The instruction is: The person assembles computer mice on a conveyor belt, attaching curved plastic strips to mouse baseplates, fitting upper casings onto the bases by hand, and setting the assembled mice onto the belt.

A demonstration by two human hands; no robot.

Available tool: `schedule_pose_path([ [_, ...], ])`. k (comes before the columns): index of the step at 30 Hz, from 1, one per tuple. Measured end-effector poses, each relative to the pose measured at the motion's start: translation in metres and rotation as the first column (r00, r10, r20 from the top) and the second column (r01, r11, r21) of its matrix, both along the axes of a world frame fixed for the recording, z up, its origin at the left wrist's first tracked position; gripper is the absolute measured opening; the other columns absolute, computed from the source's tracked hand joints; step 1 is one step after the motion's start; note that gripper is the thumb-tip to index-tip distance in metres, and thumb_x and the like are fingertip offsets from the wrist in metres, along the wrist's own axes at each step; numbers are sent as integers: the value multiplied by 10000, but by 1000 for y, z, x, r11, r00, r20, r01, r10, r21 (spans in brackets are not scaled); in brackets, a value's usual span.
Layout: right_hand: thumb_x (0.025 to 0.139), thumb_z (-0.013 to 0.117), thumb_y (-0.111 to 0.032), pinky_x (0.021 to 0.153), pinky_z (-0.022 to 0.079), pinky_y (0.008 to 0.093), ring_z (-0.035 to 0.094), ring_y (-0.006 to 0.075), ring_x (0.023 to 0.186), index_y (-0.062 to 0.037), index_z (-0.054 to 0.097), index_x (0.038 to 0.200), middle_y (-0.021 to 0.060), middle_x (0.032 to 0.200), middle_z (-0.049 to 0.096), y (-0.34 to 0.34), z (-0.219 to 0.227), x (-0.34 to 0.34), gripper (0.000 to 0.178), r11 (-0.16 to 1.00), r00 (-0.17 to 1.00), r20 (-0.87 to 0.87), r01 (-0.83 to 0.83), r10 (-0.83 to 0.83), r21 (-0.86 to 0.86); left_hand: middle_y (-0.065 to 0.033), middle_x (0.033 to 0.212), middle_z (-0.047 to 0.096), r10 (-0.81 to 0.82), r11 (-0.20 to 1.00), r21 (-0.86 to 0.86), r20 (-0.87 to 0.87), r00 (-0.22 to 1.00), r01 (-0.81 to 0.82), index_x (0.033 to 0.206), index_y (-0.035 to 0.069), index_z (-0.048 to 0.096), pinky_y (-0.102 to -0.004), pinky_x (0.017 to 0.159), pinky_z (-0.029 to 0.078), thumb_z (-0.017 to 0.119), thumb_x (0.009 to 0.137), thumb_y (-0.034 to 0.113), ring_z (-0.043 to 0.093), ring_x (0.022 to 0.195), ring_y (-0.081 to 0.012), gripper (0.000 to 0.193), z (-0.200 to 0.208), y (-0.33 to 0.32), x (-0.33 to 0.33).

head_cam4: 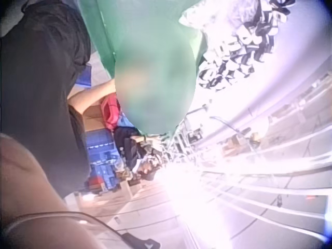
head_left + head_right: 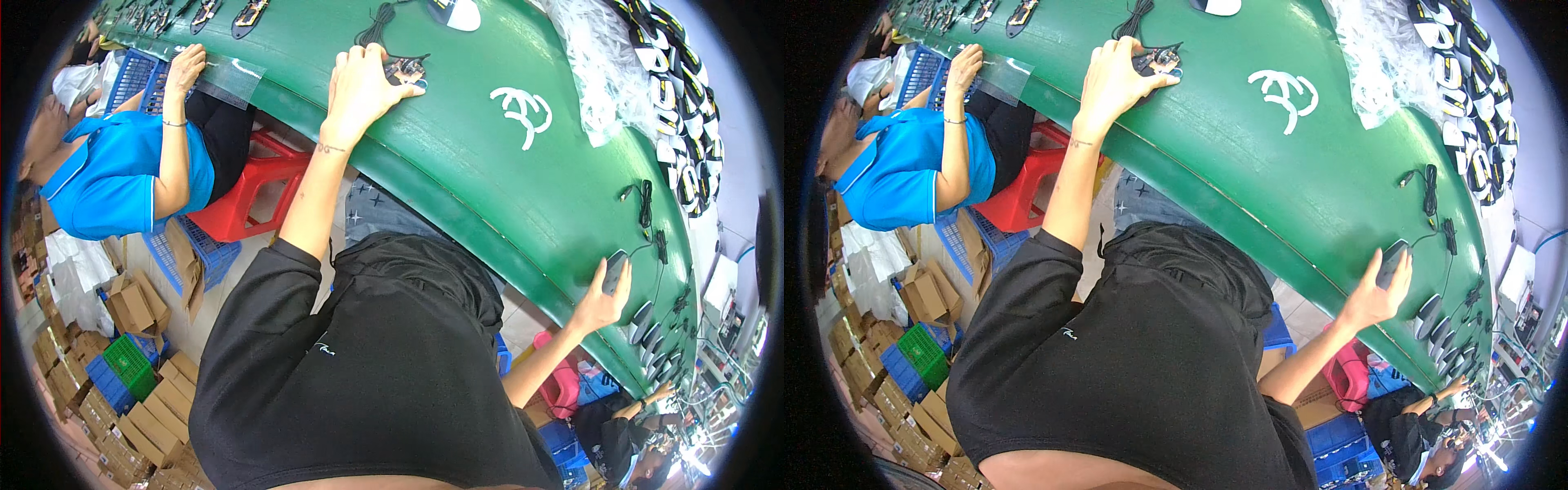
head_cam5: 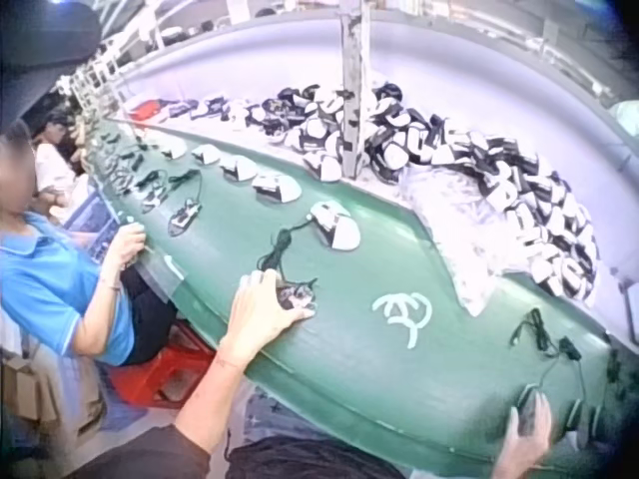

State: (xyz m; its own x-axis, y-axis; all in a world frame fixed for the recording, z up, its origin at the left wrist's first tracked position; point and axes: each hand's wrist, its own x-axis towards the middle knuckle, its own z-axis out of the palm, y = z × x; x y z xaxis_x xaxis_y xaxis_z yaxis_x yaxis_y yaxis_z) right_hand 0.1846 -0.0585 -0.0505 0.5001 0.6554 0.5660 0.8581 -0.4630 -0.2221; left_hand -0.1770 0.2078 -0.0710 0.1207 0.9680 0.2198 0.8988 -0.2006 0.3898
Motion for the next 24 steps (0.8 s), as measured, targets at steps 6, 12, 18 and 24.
schedule_pose_path([
  [6,865,698,-64,761,528,261,664,130,804,-4,711,1053,78,938,724,110,63,-111,198,829,683,-471,-435,558,352,-137,828,670,117,831,-420,773,623,364,944,-30,601,-311,578,518,854,660,257,653,655,-197,476,18,-4,-7],
  [12,829,714,-61,740,529,302,665,159,794,-23,717,1046,99,915,722,188,15,-172,221,582,144,-808,-766,571,275,-82,833,649,354,647,-411,908,225,642,995,1,573,-283,595,530,805,738,89,659,703,-160,357,-2,-89,12],
  [18,798,736,-28,671,491,238,623,85,707,11,734,935,66,795,716,171,-8,-161,143,590,-33,-936,-768,349,248,-159,1031,649,644,591,-319,740,-196,741,1180,-29,514,-337,743,592,681,855,32,698,913,-256,371,-11,-136,18],
  [24,764,732,8,649,507,235,642,89,685,42,725,852,70,743,711,127,8,-155,95,689,121,-926,-704,357,173,-171,1078,660,573,508,-359,819,3,783,1124,9,504,-337,759,576,685,850,20,688,932,-240,327,-17,-155,26],
])
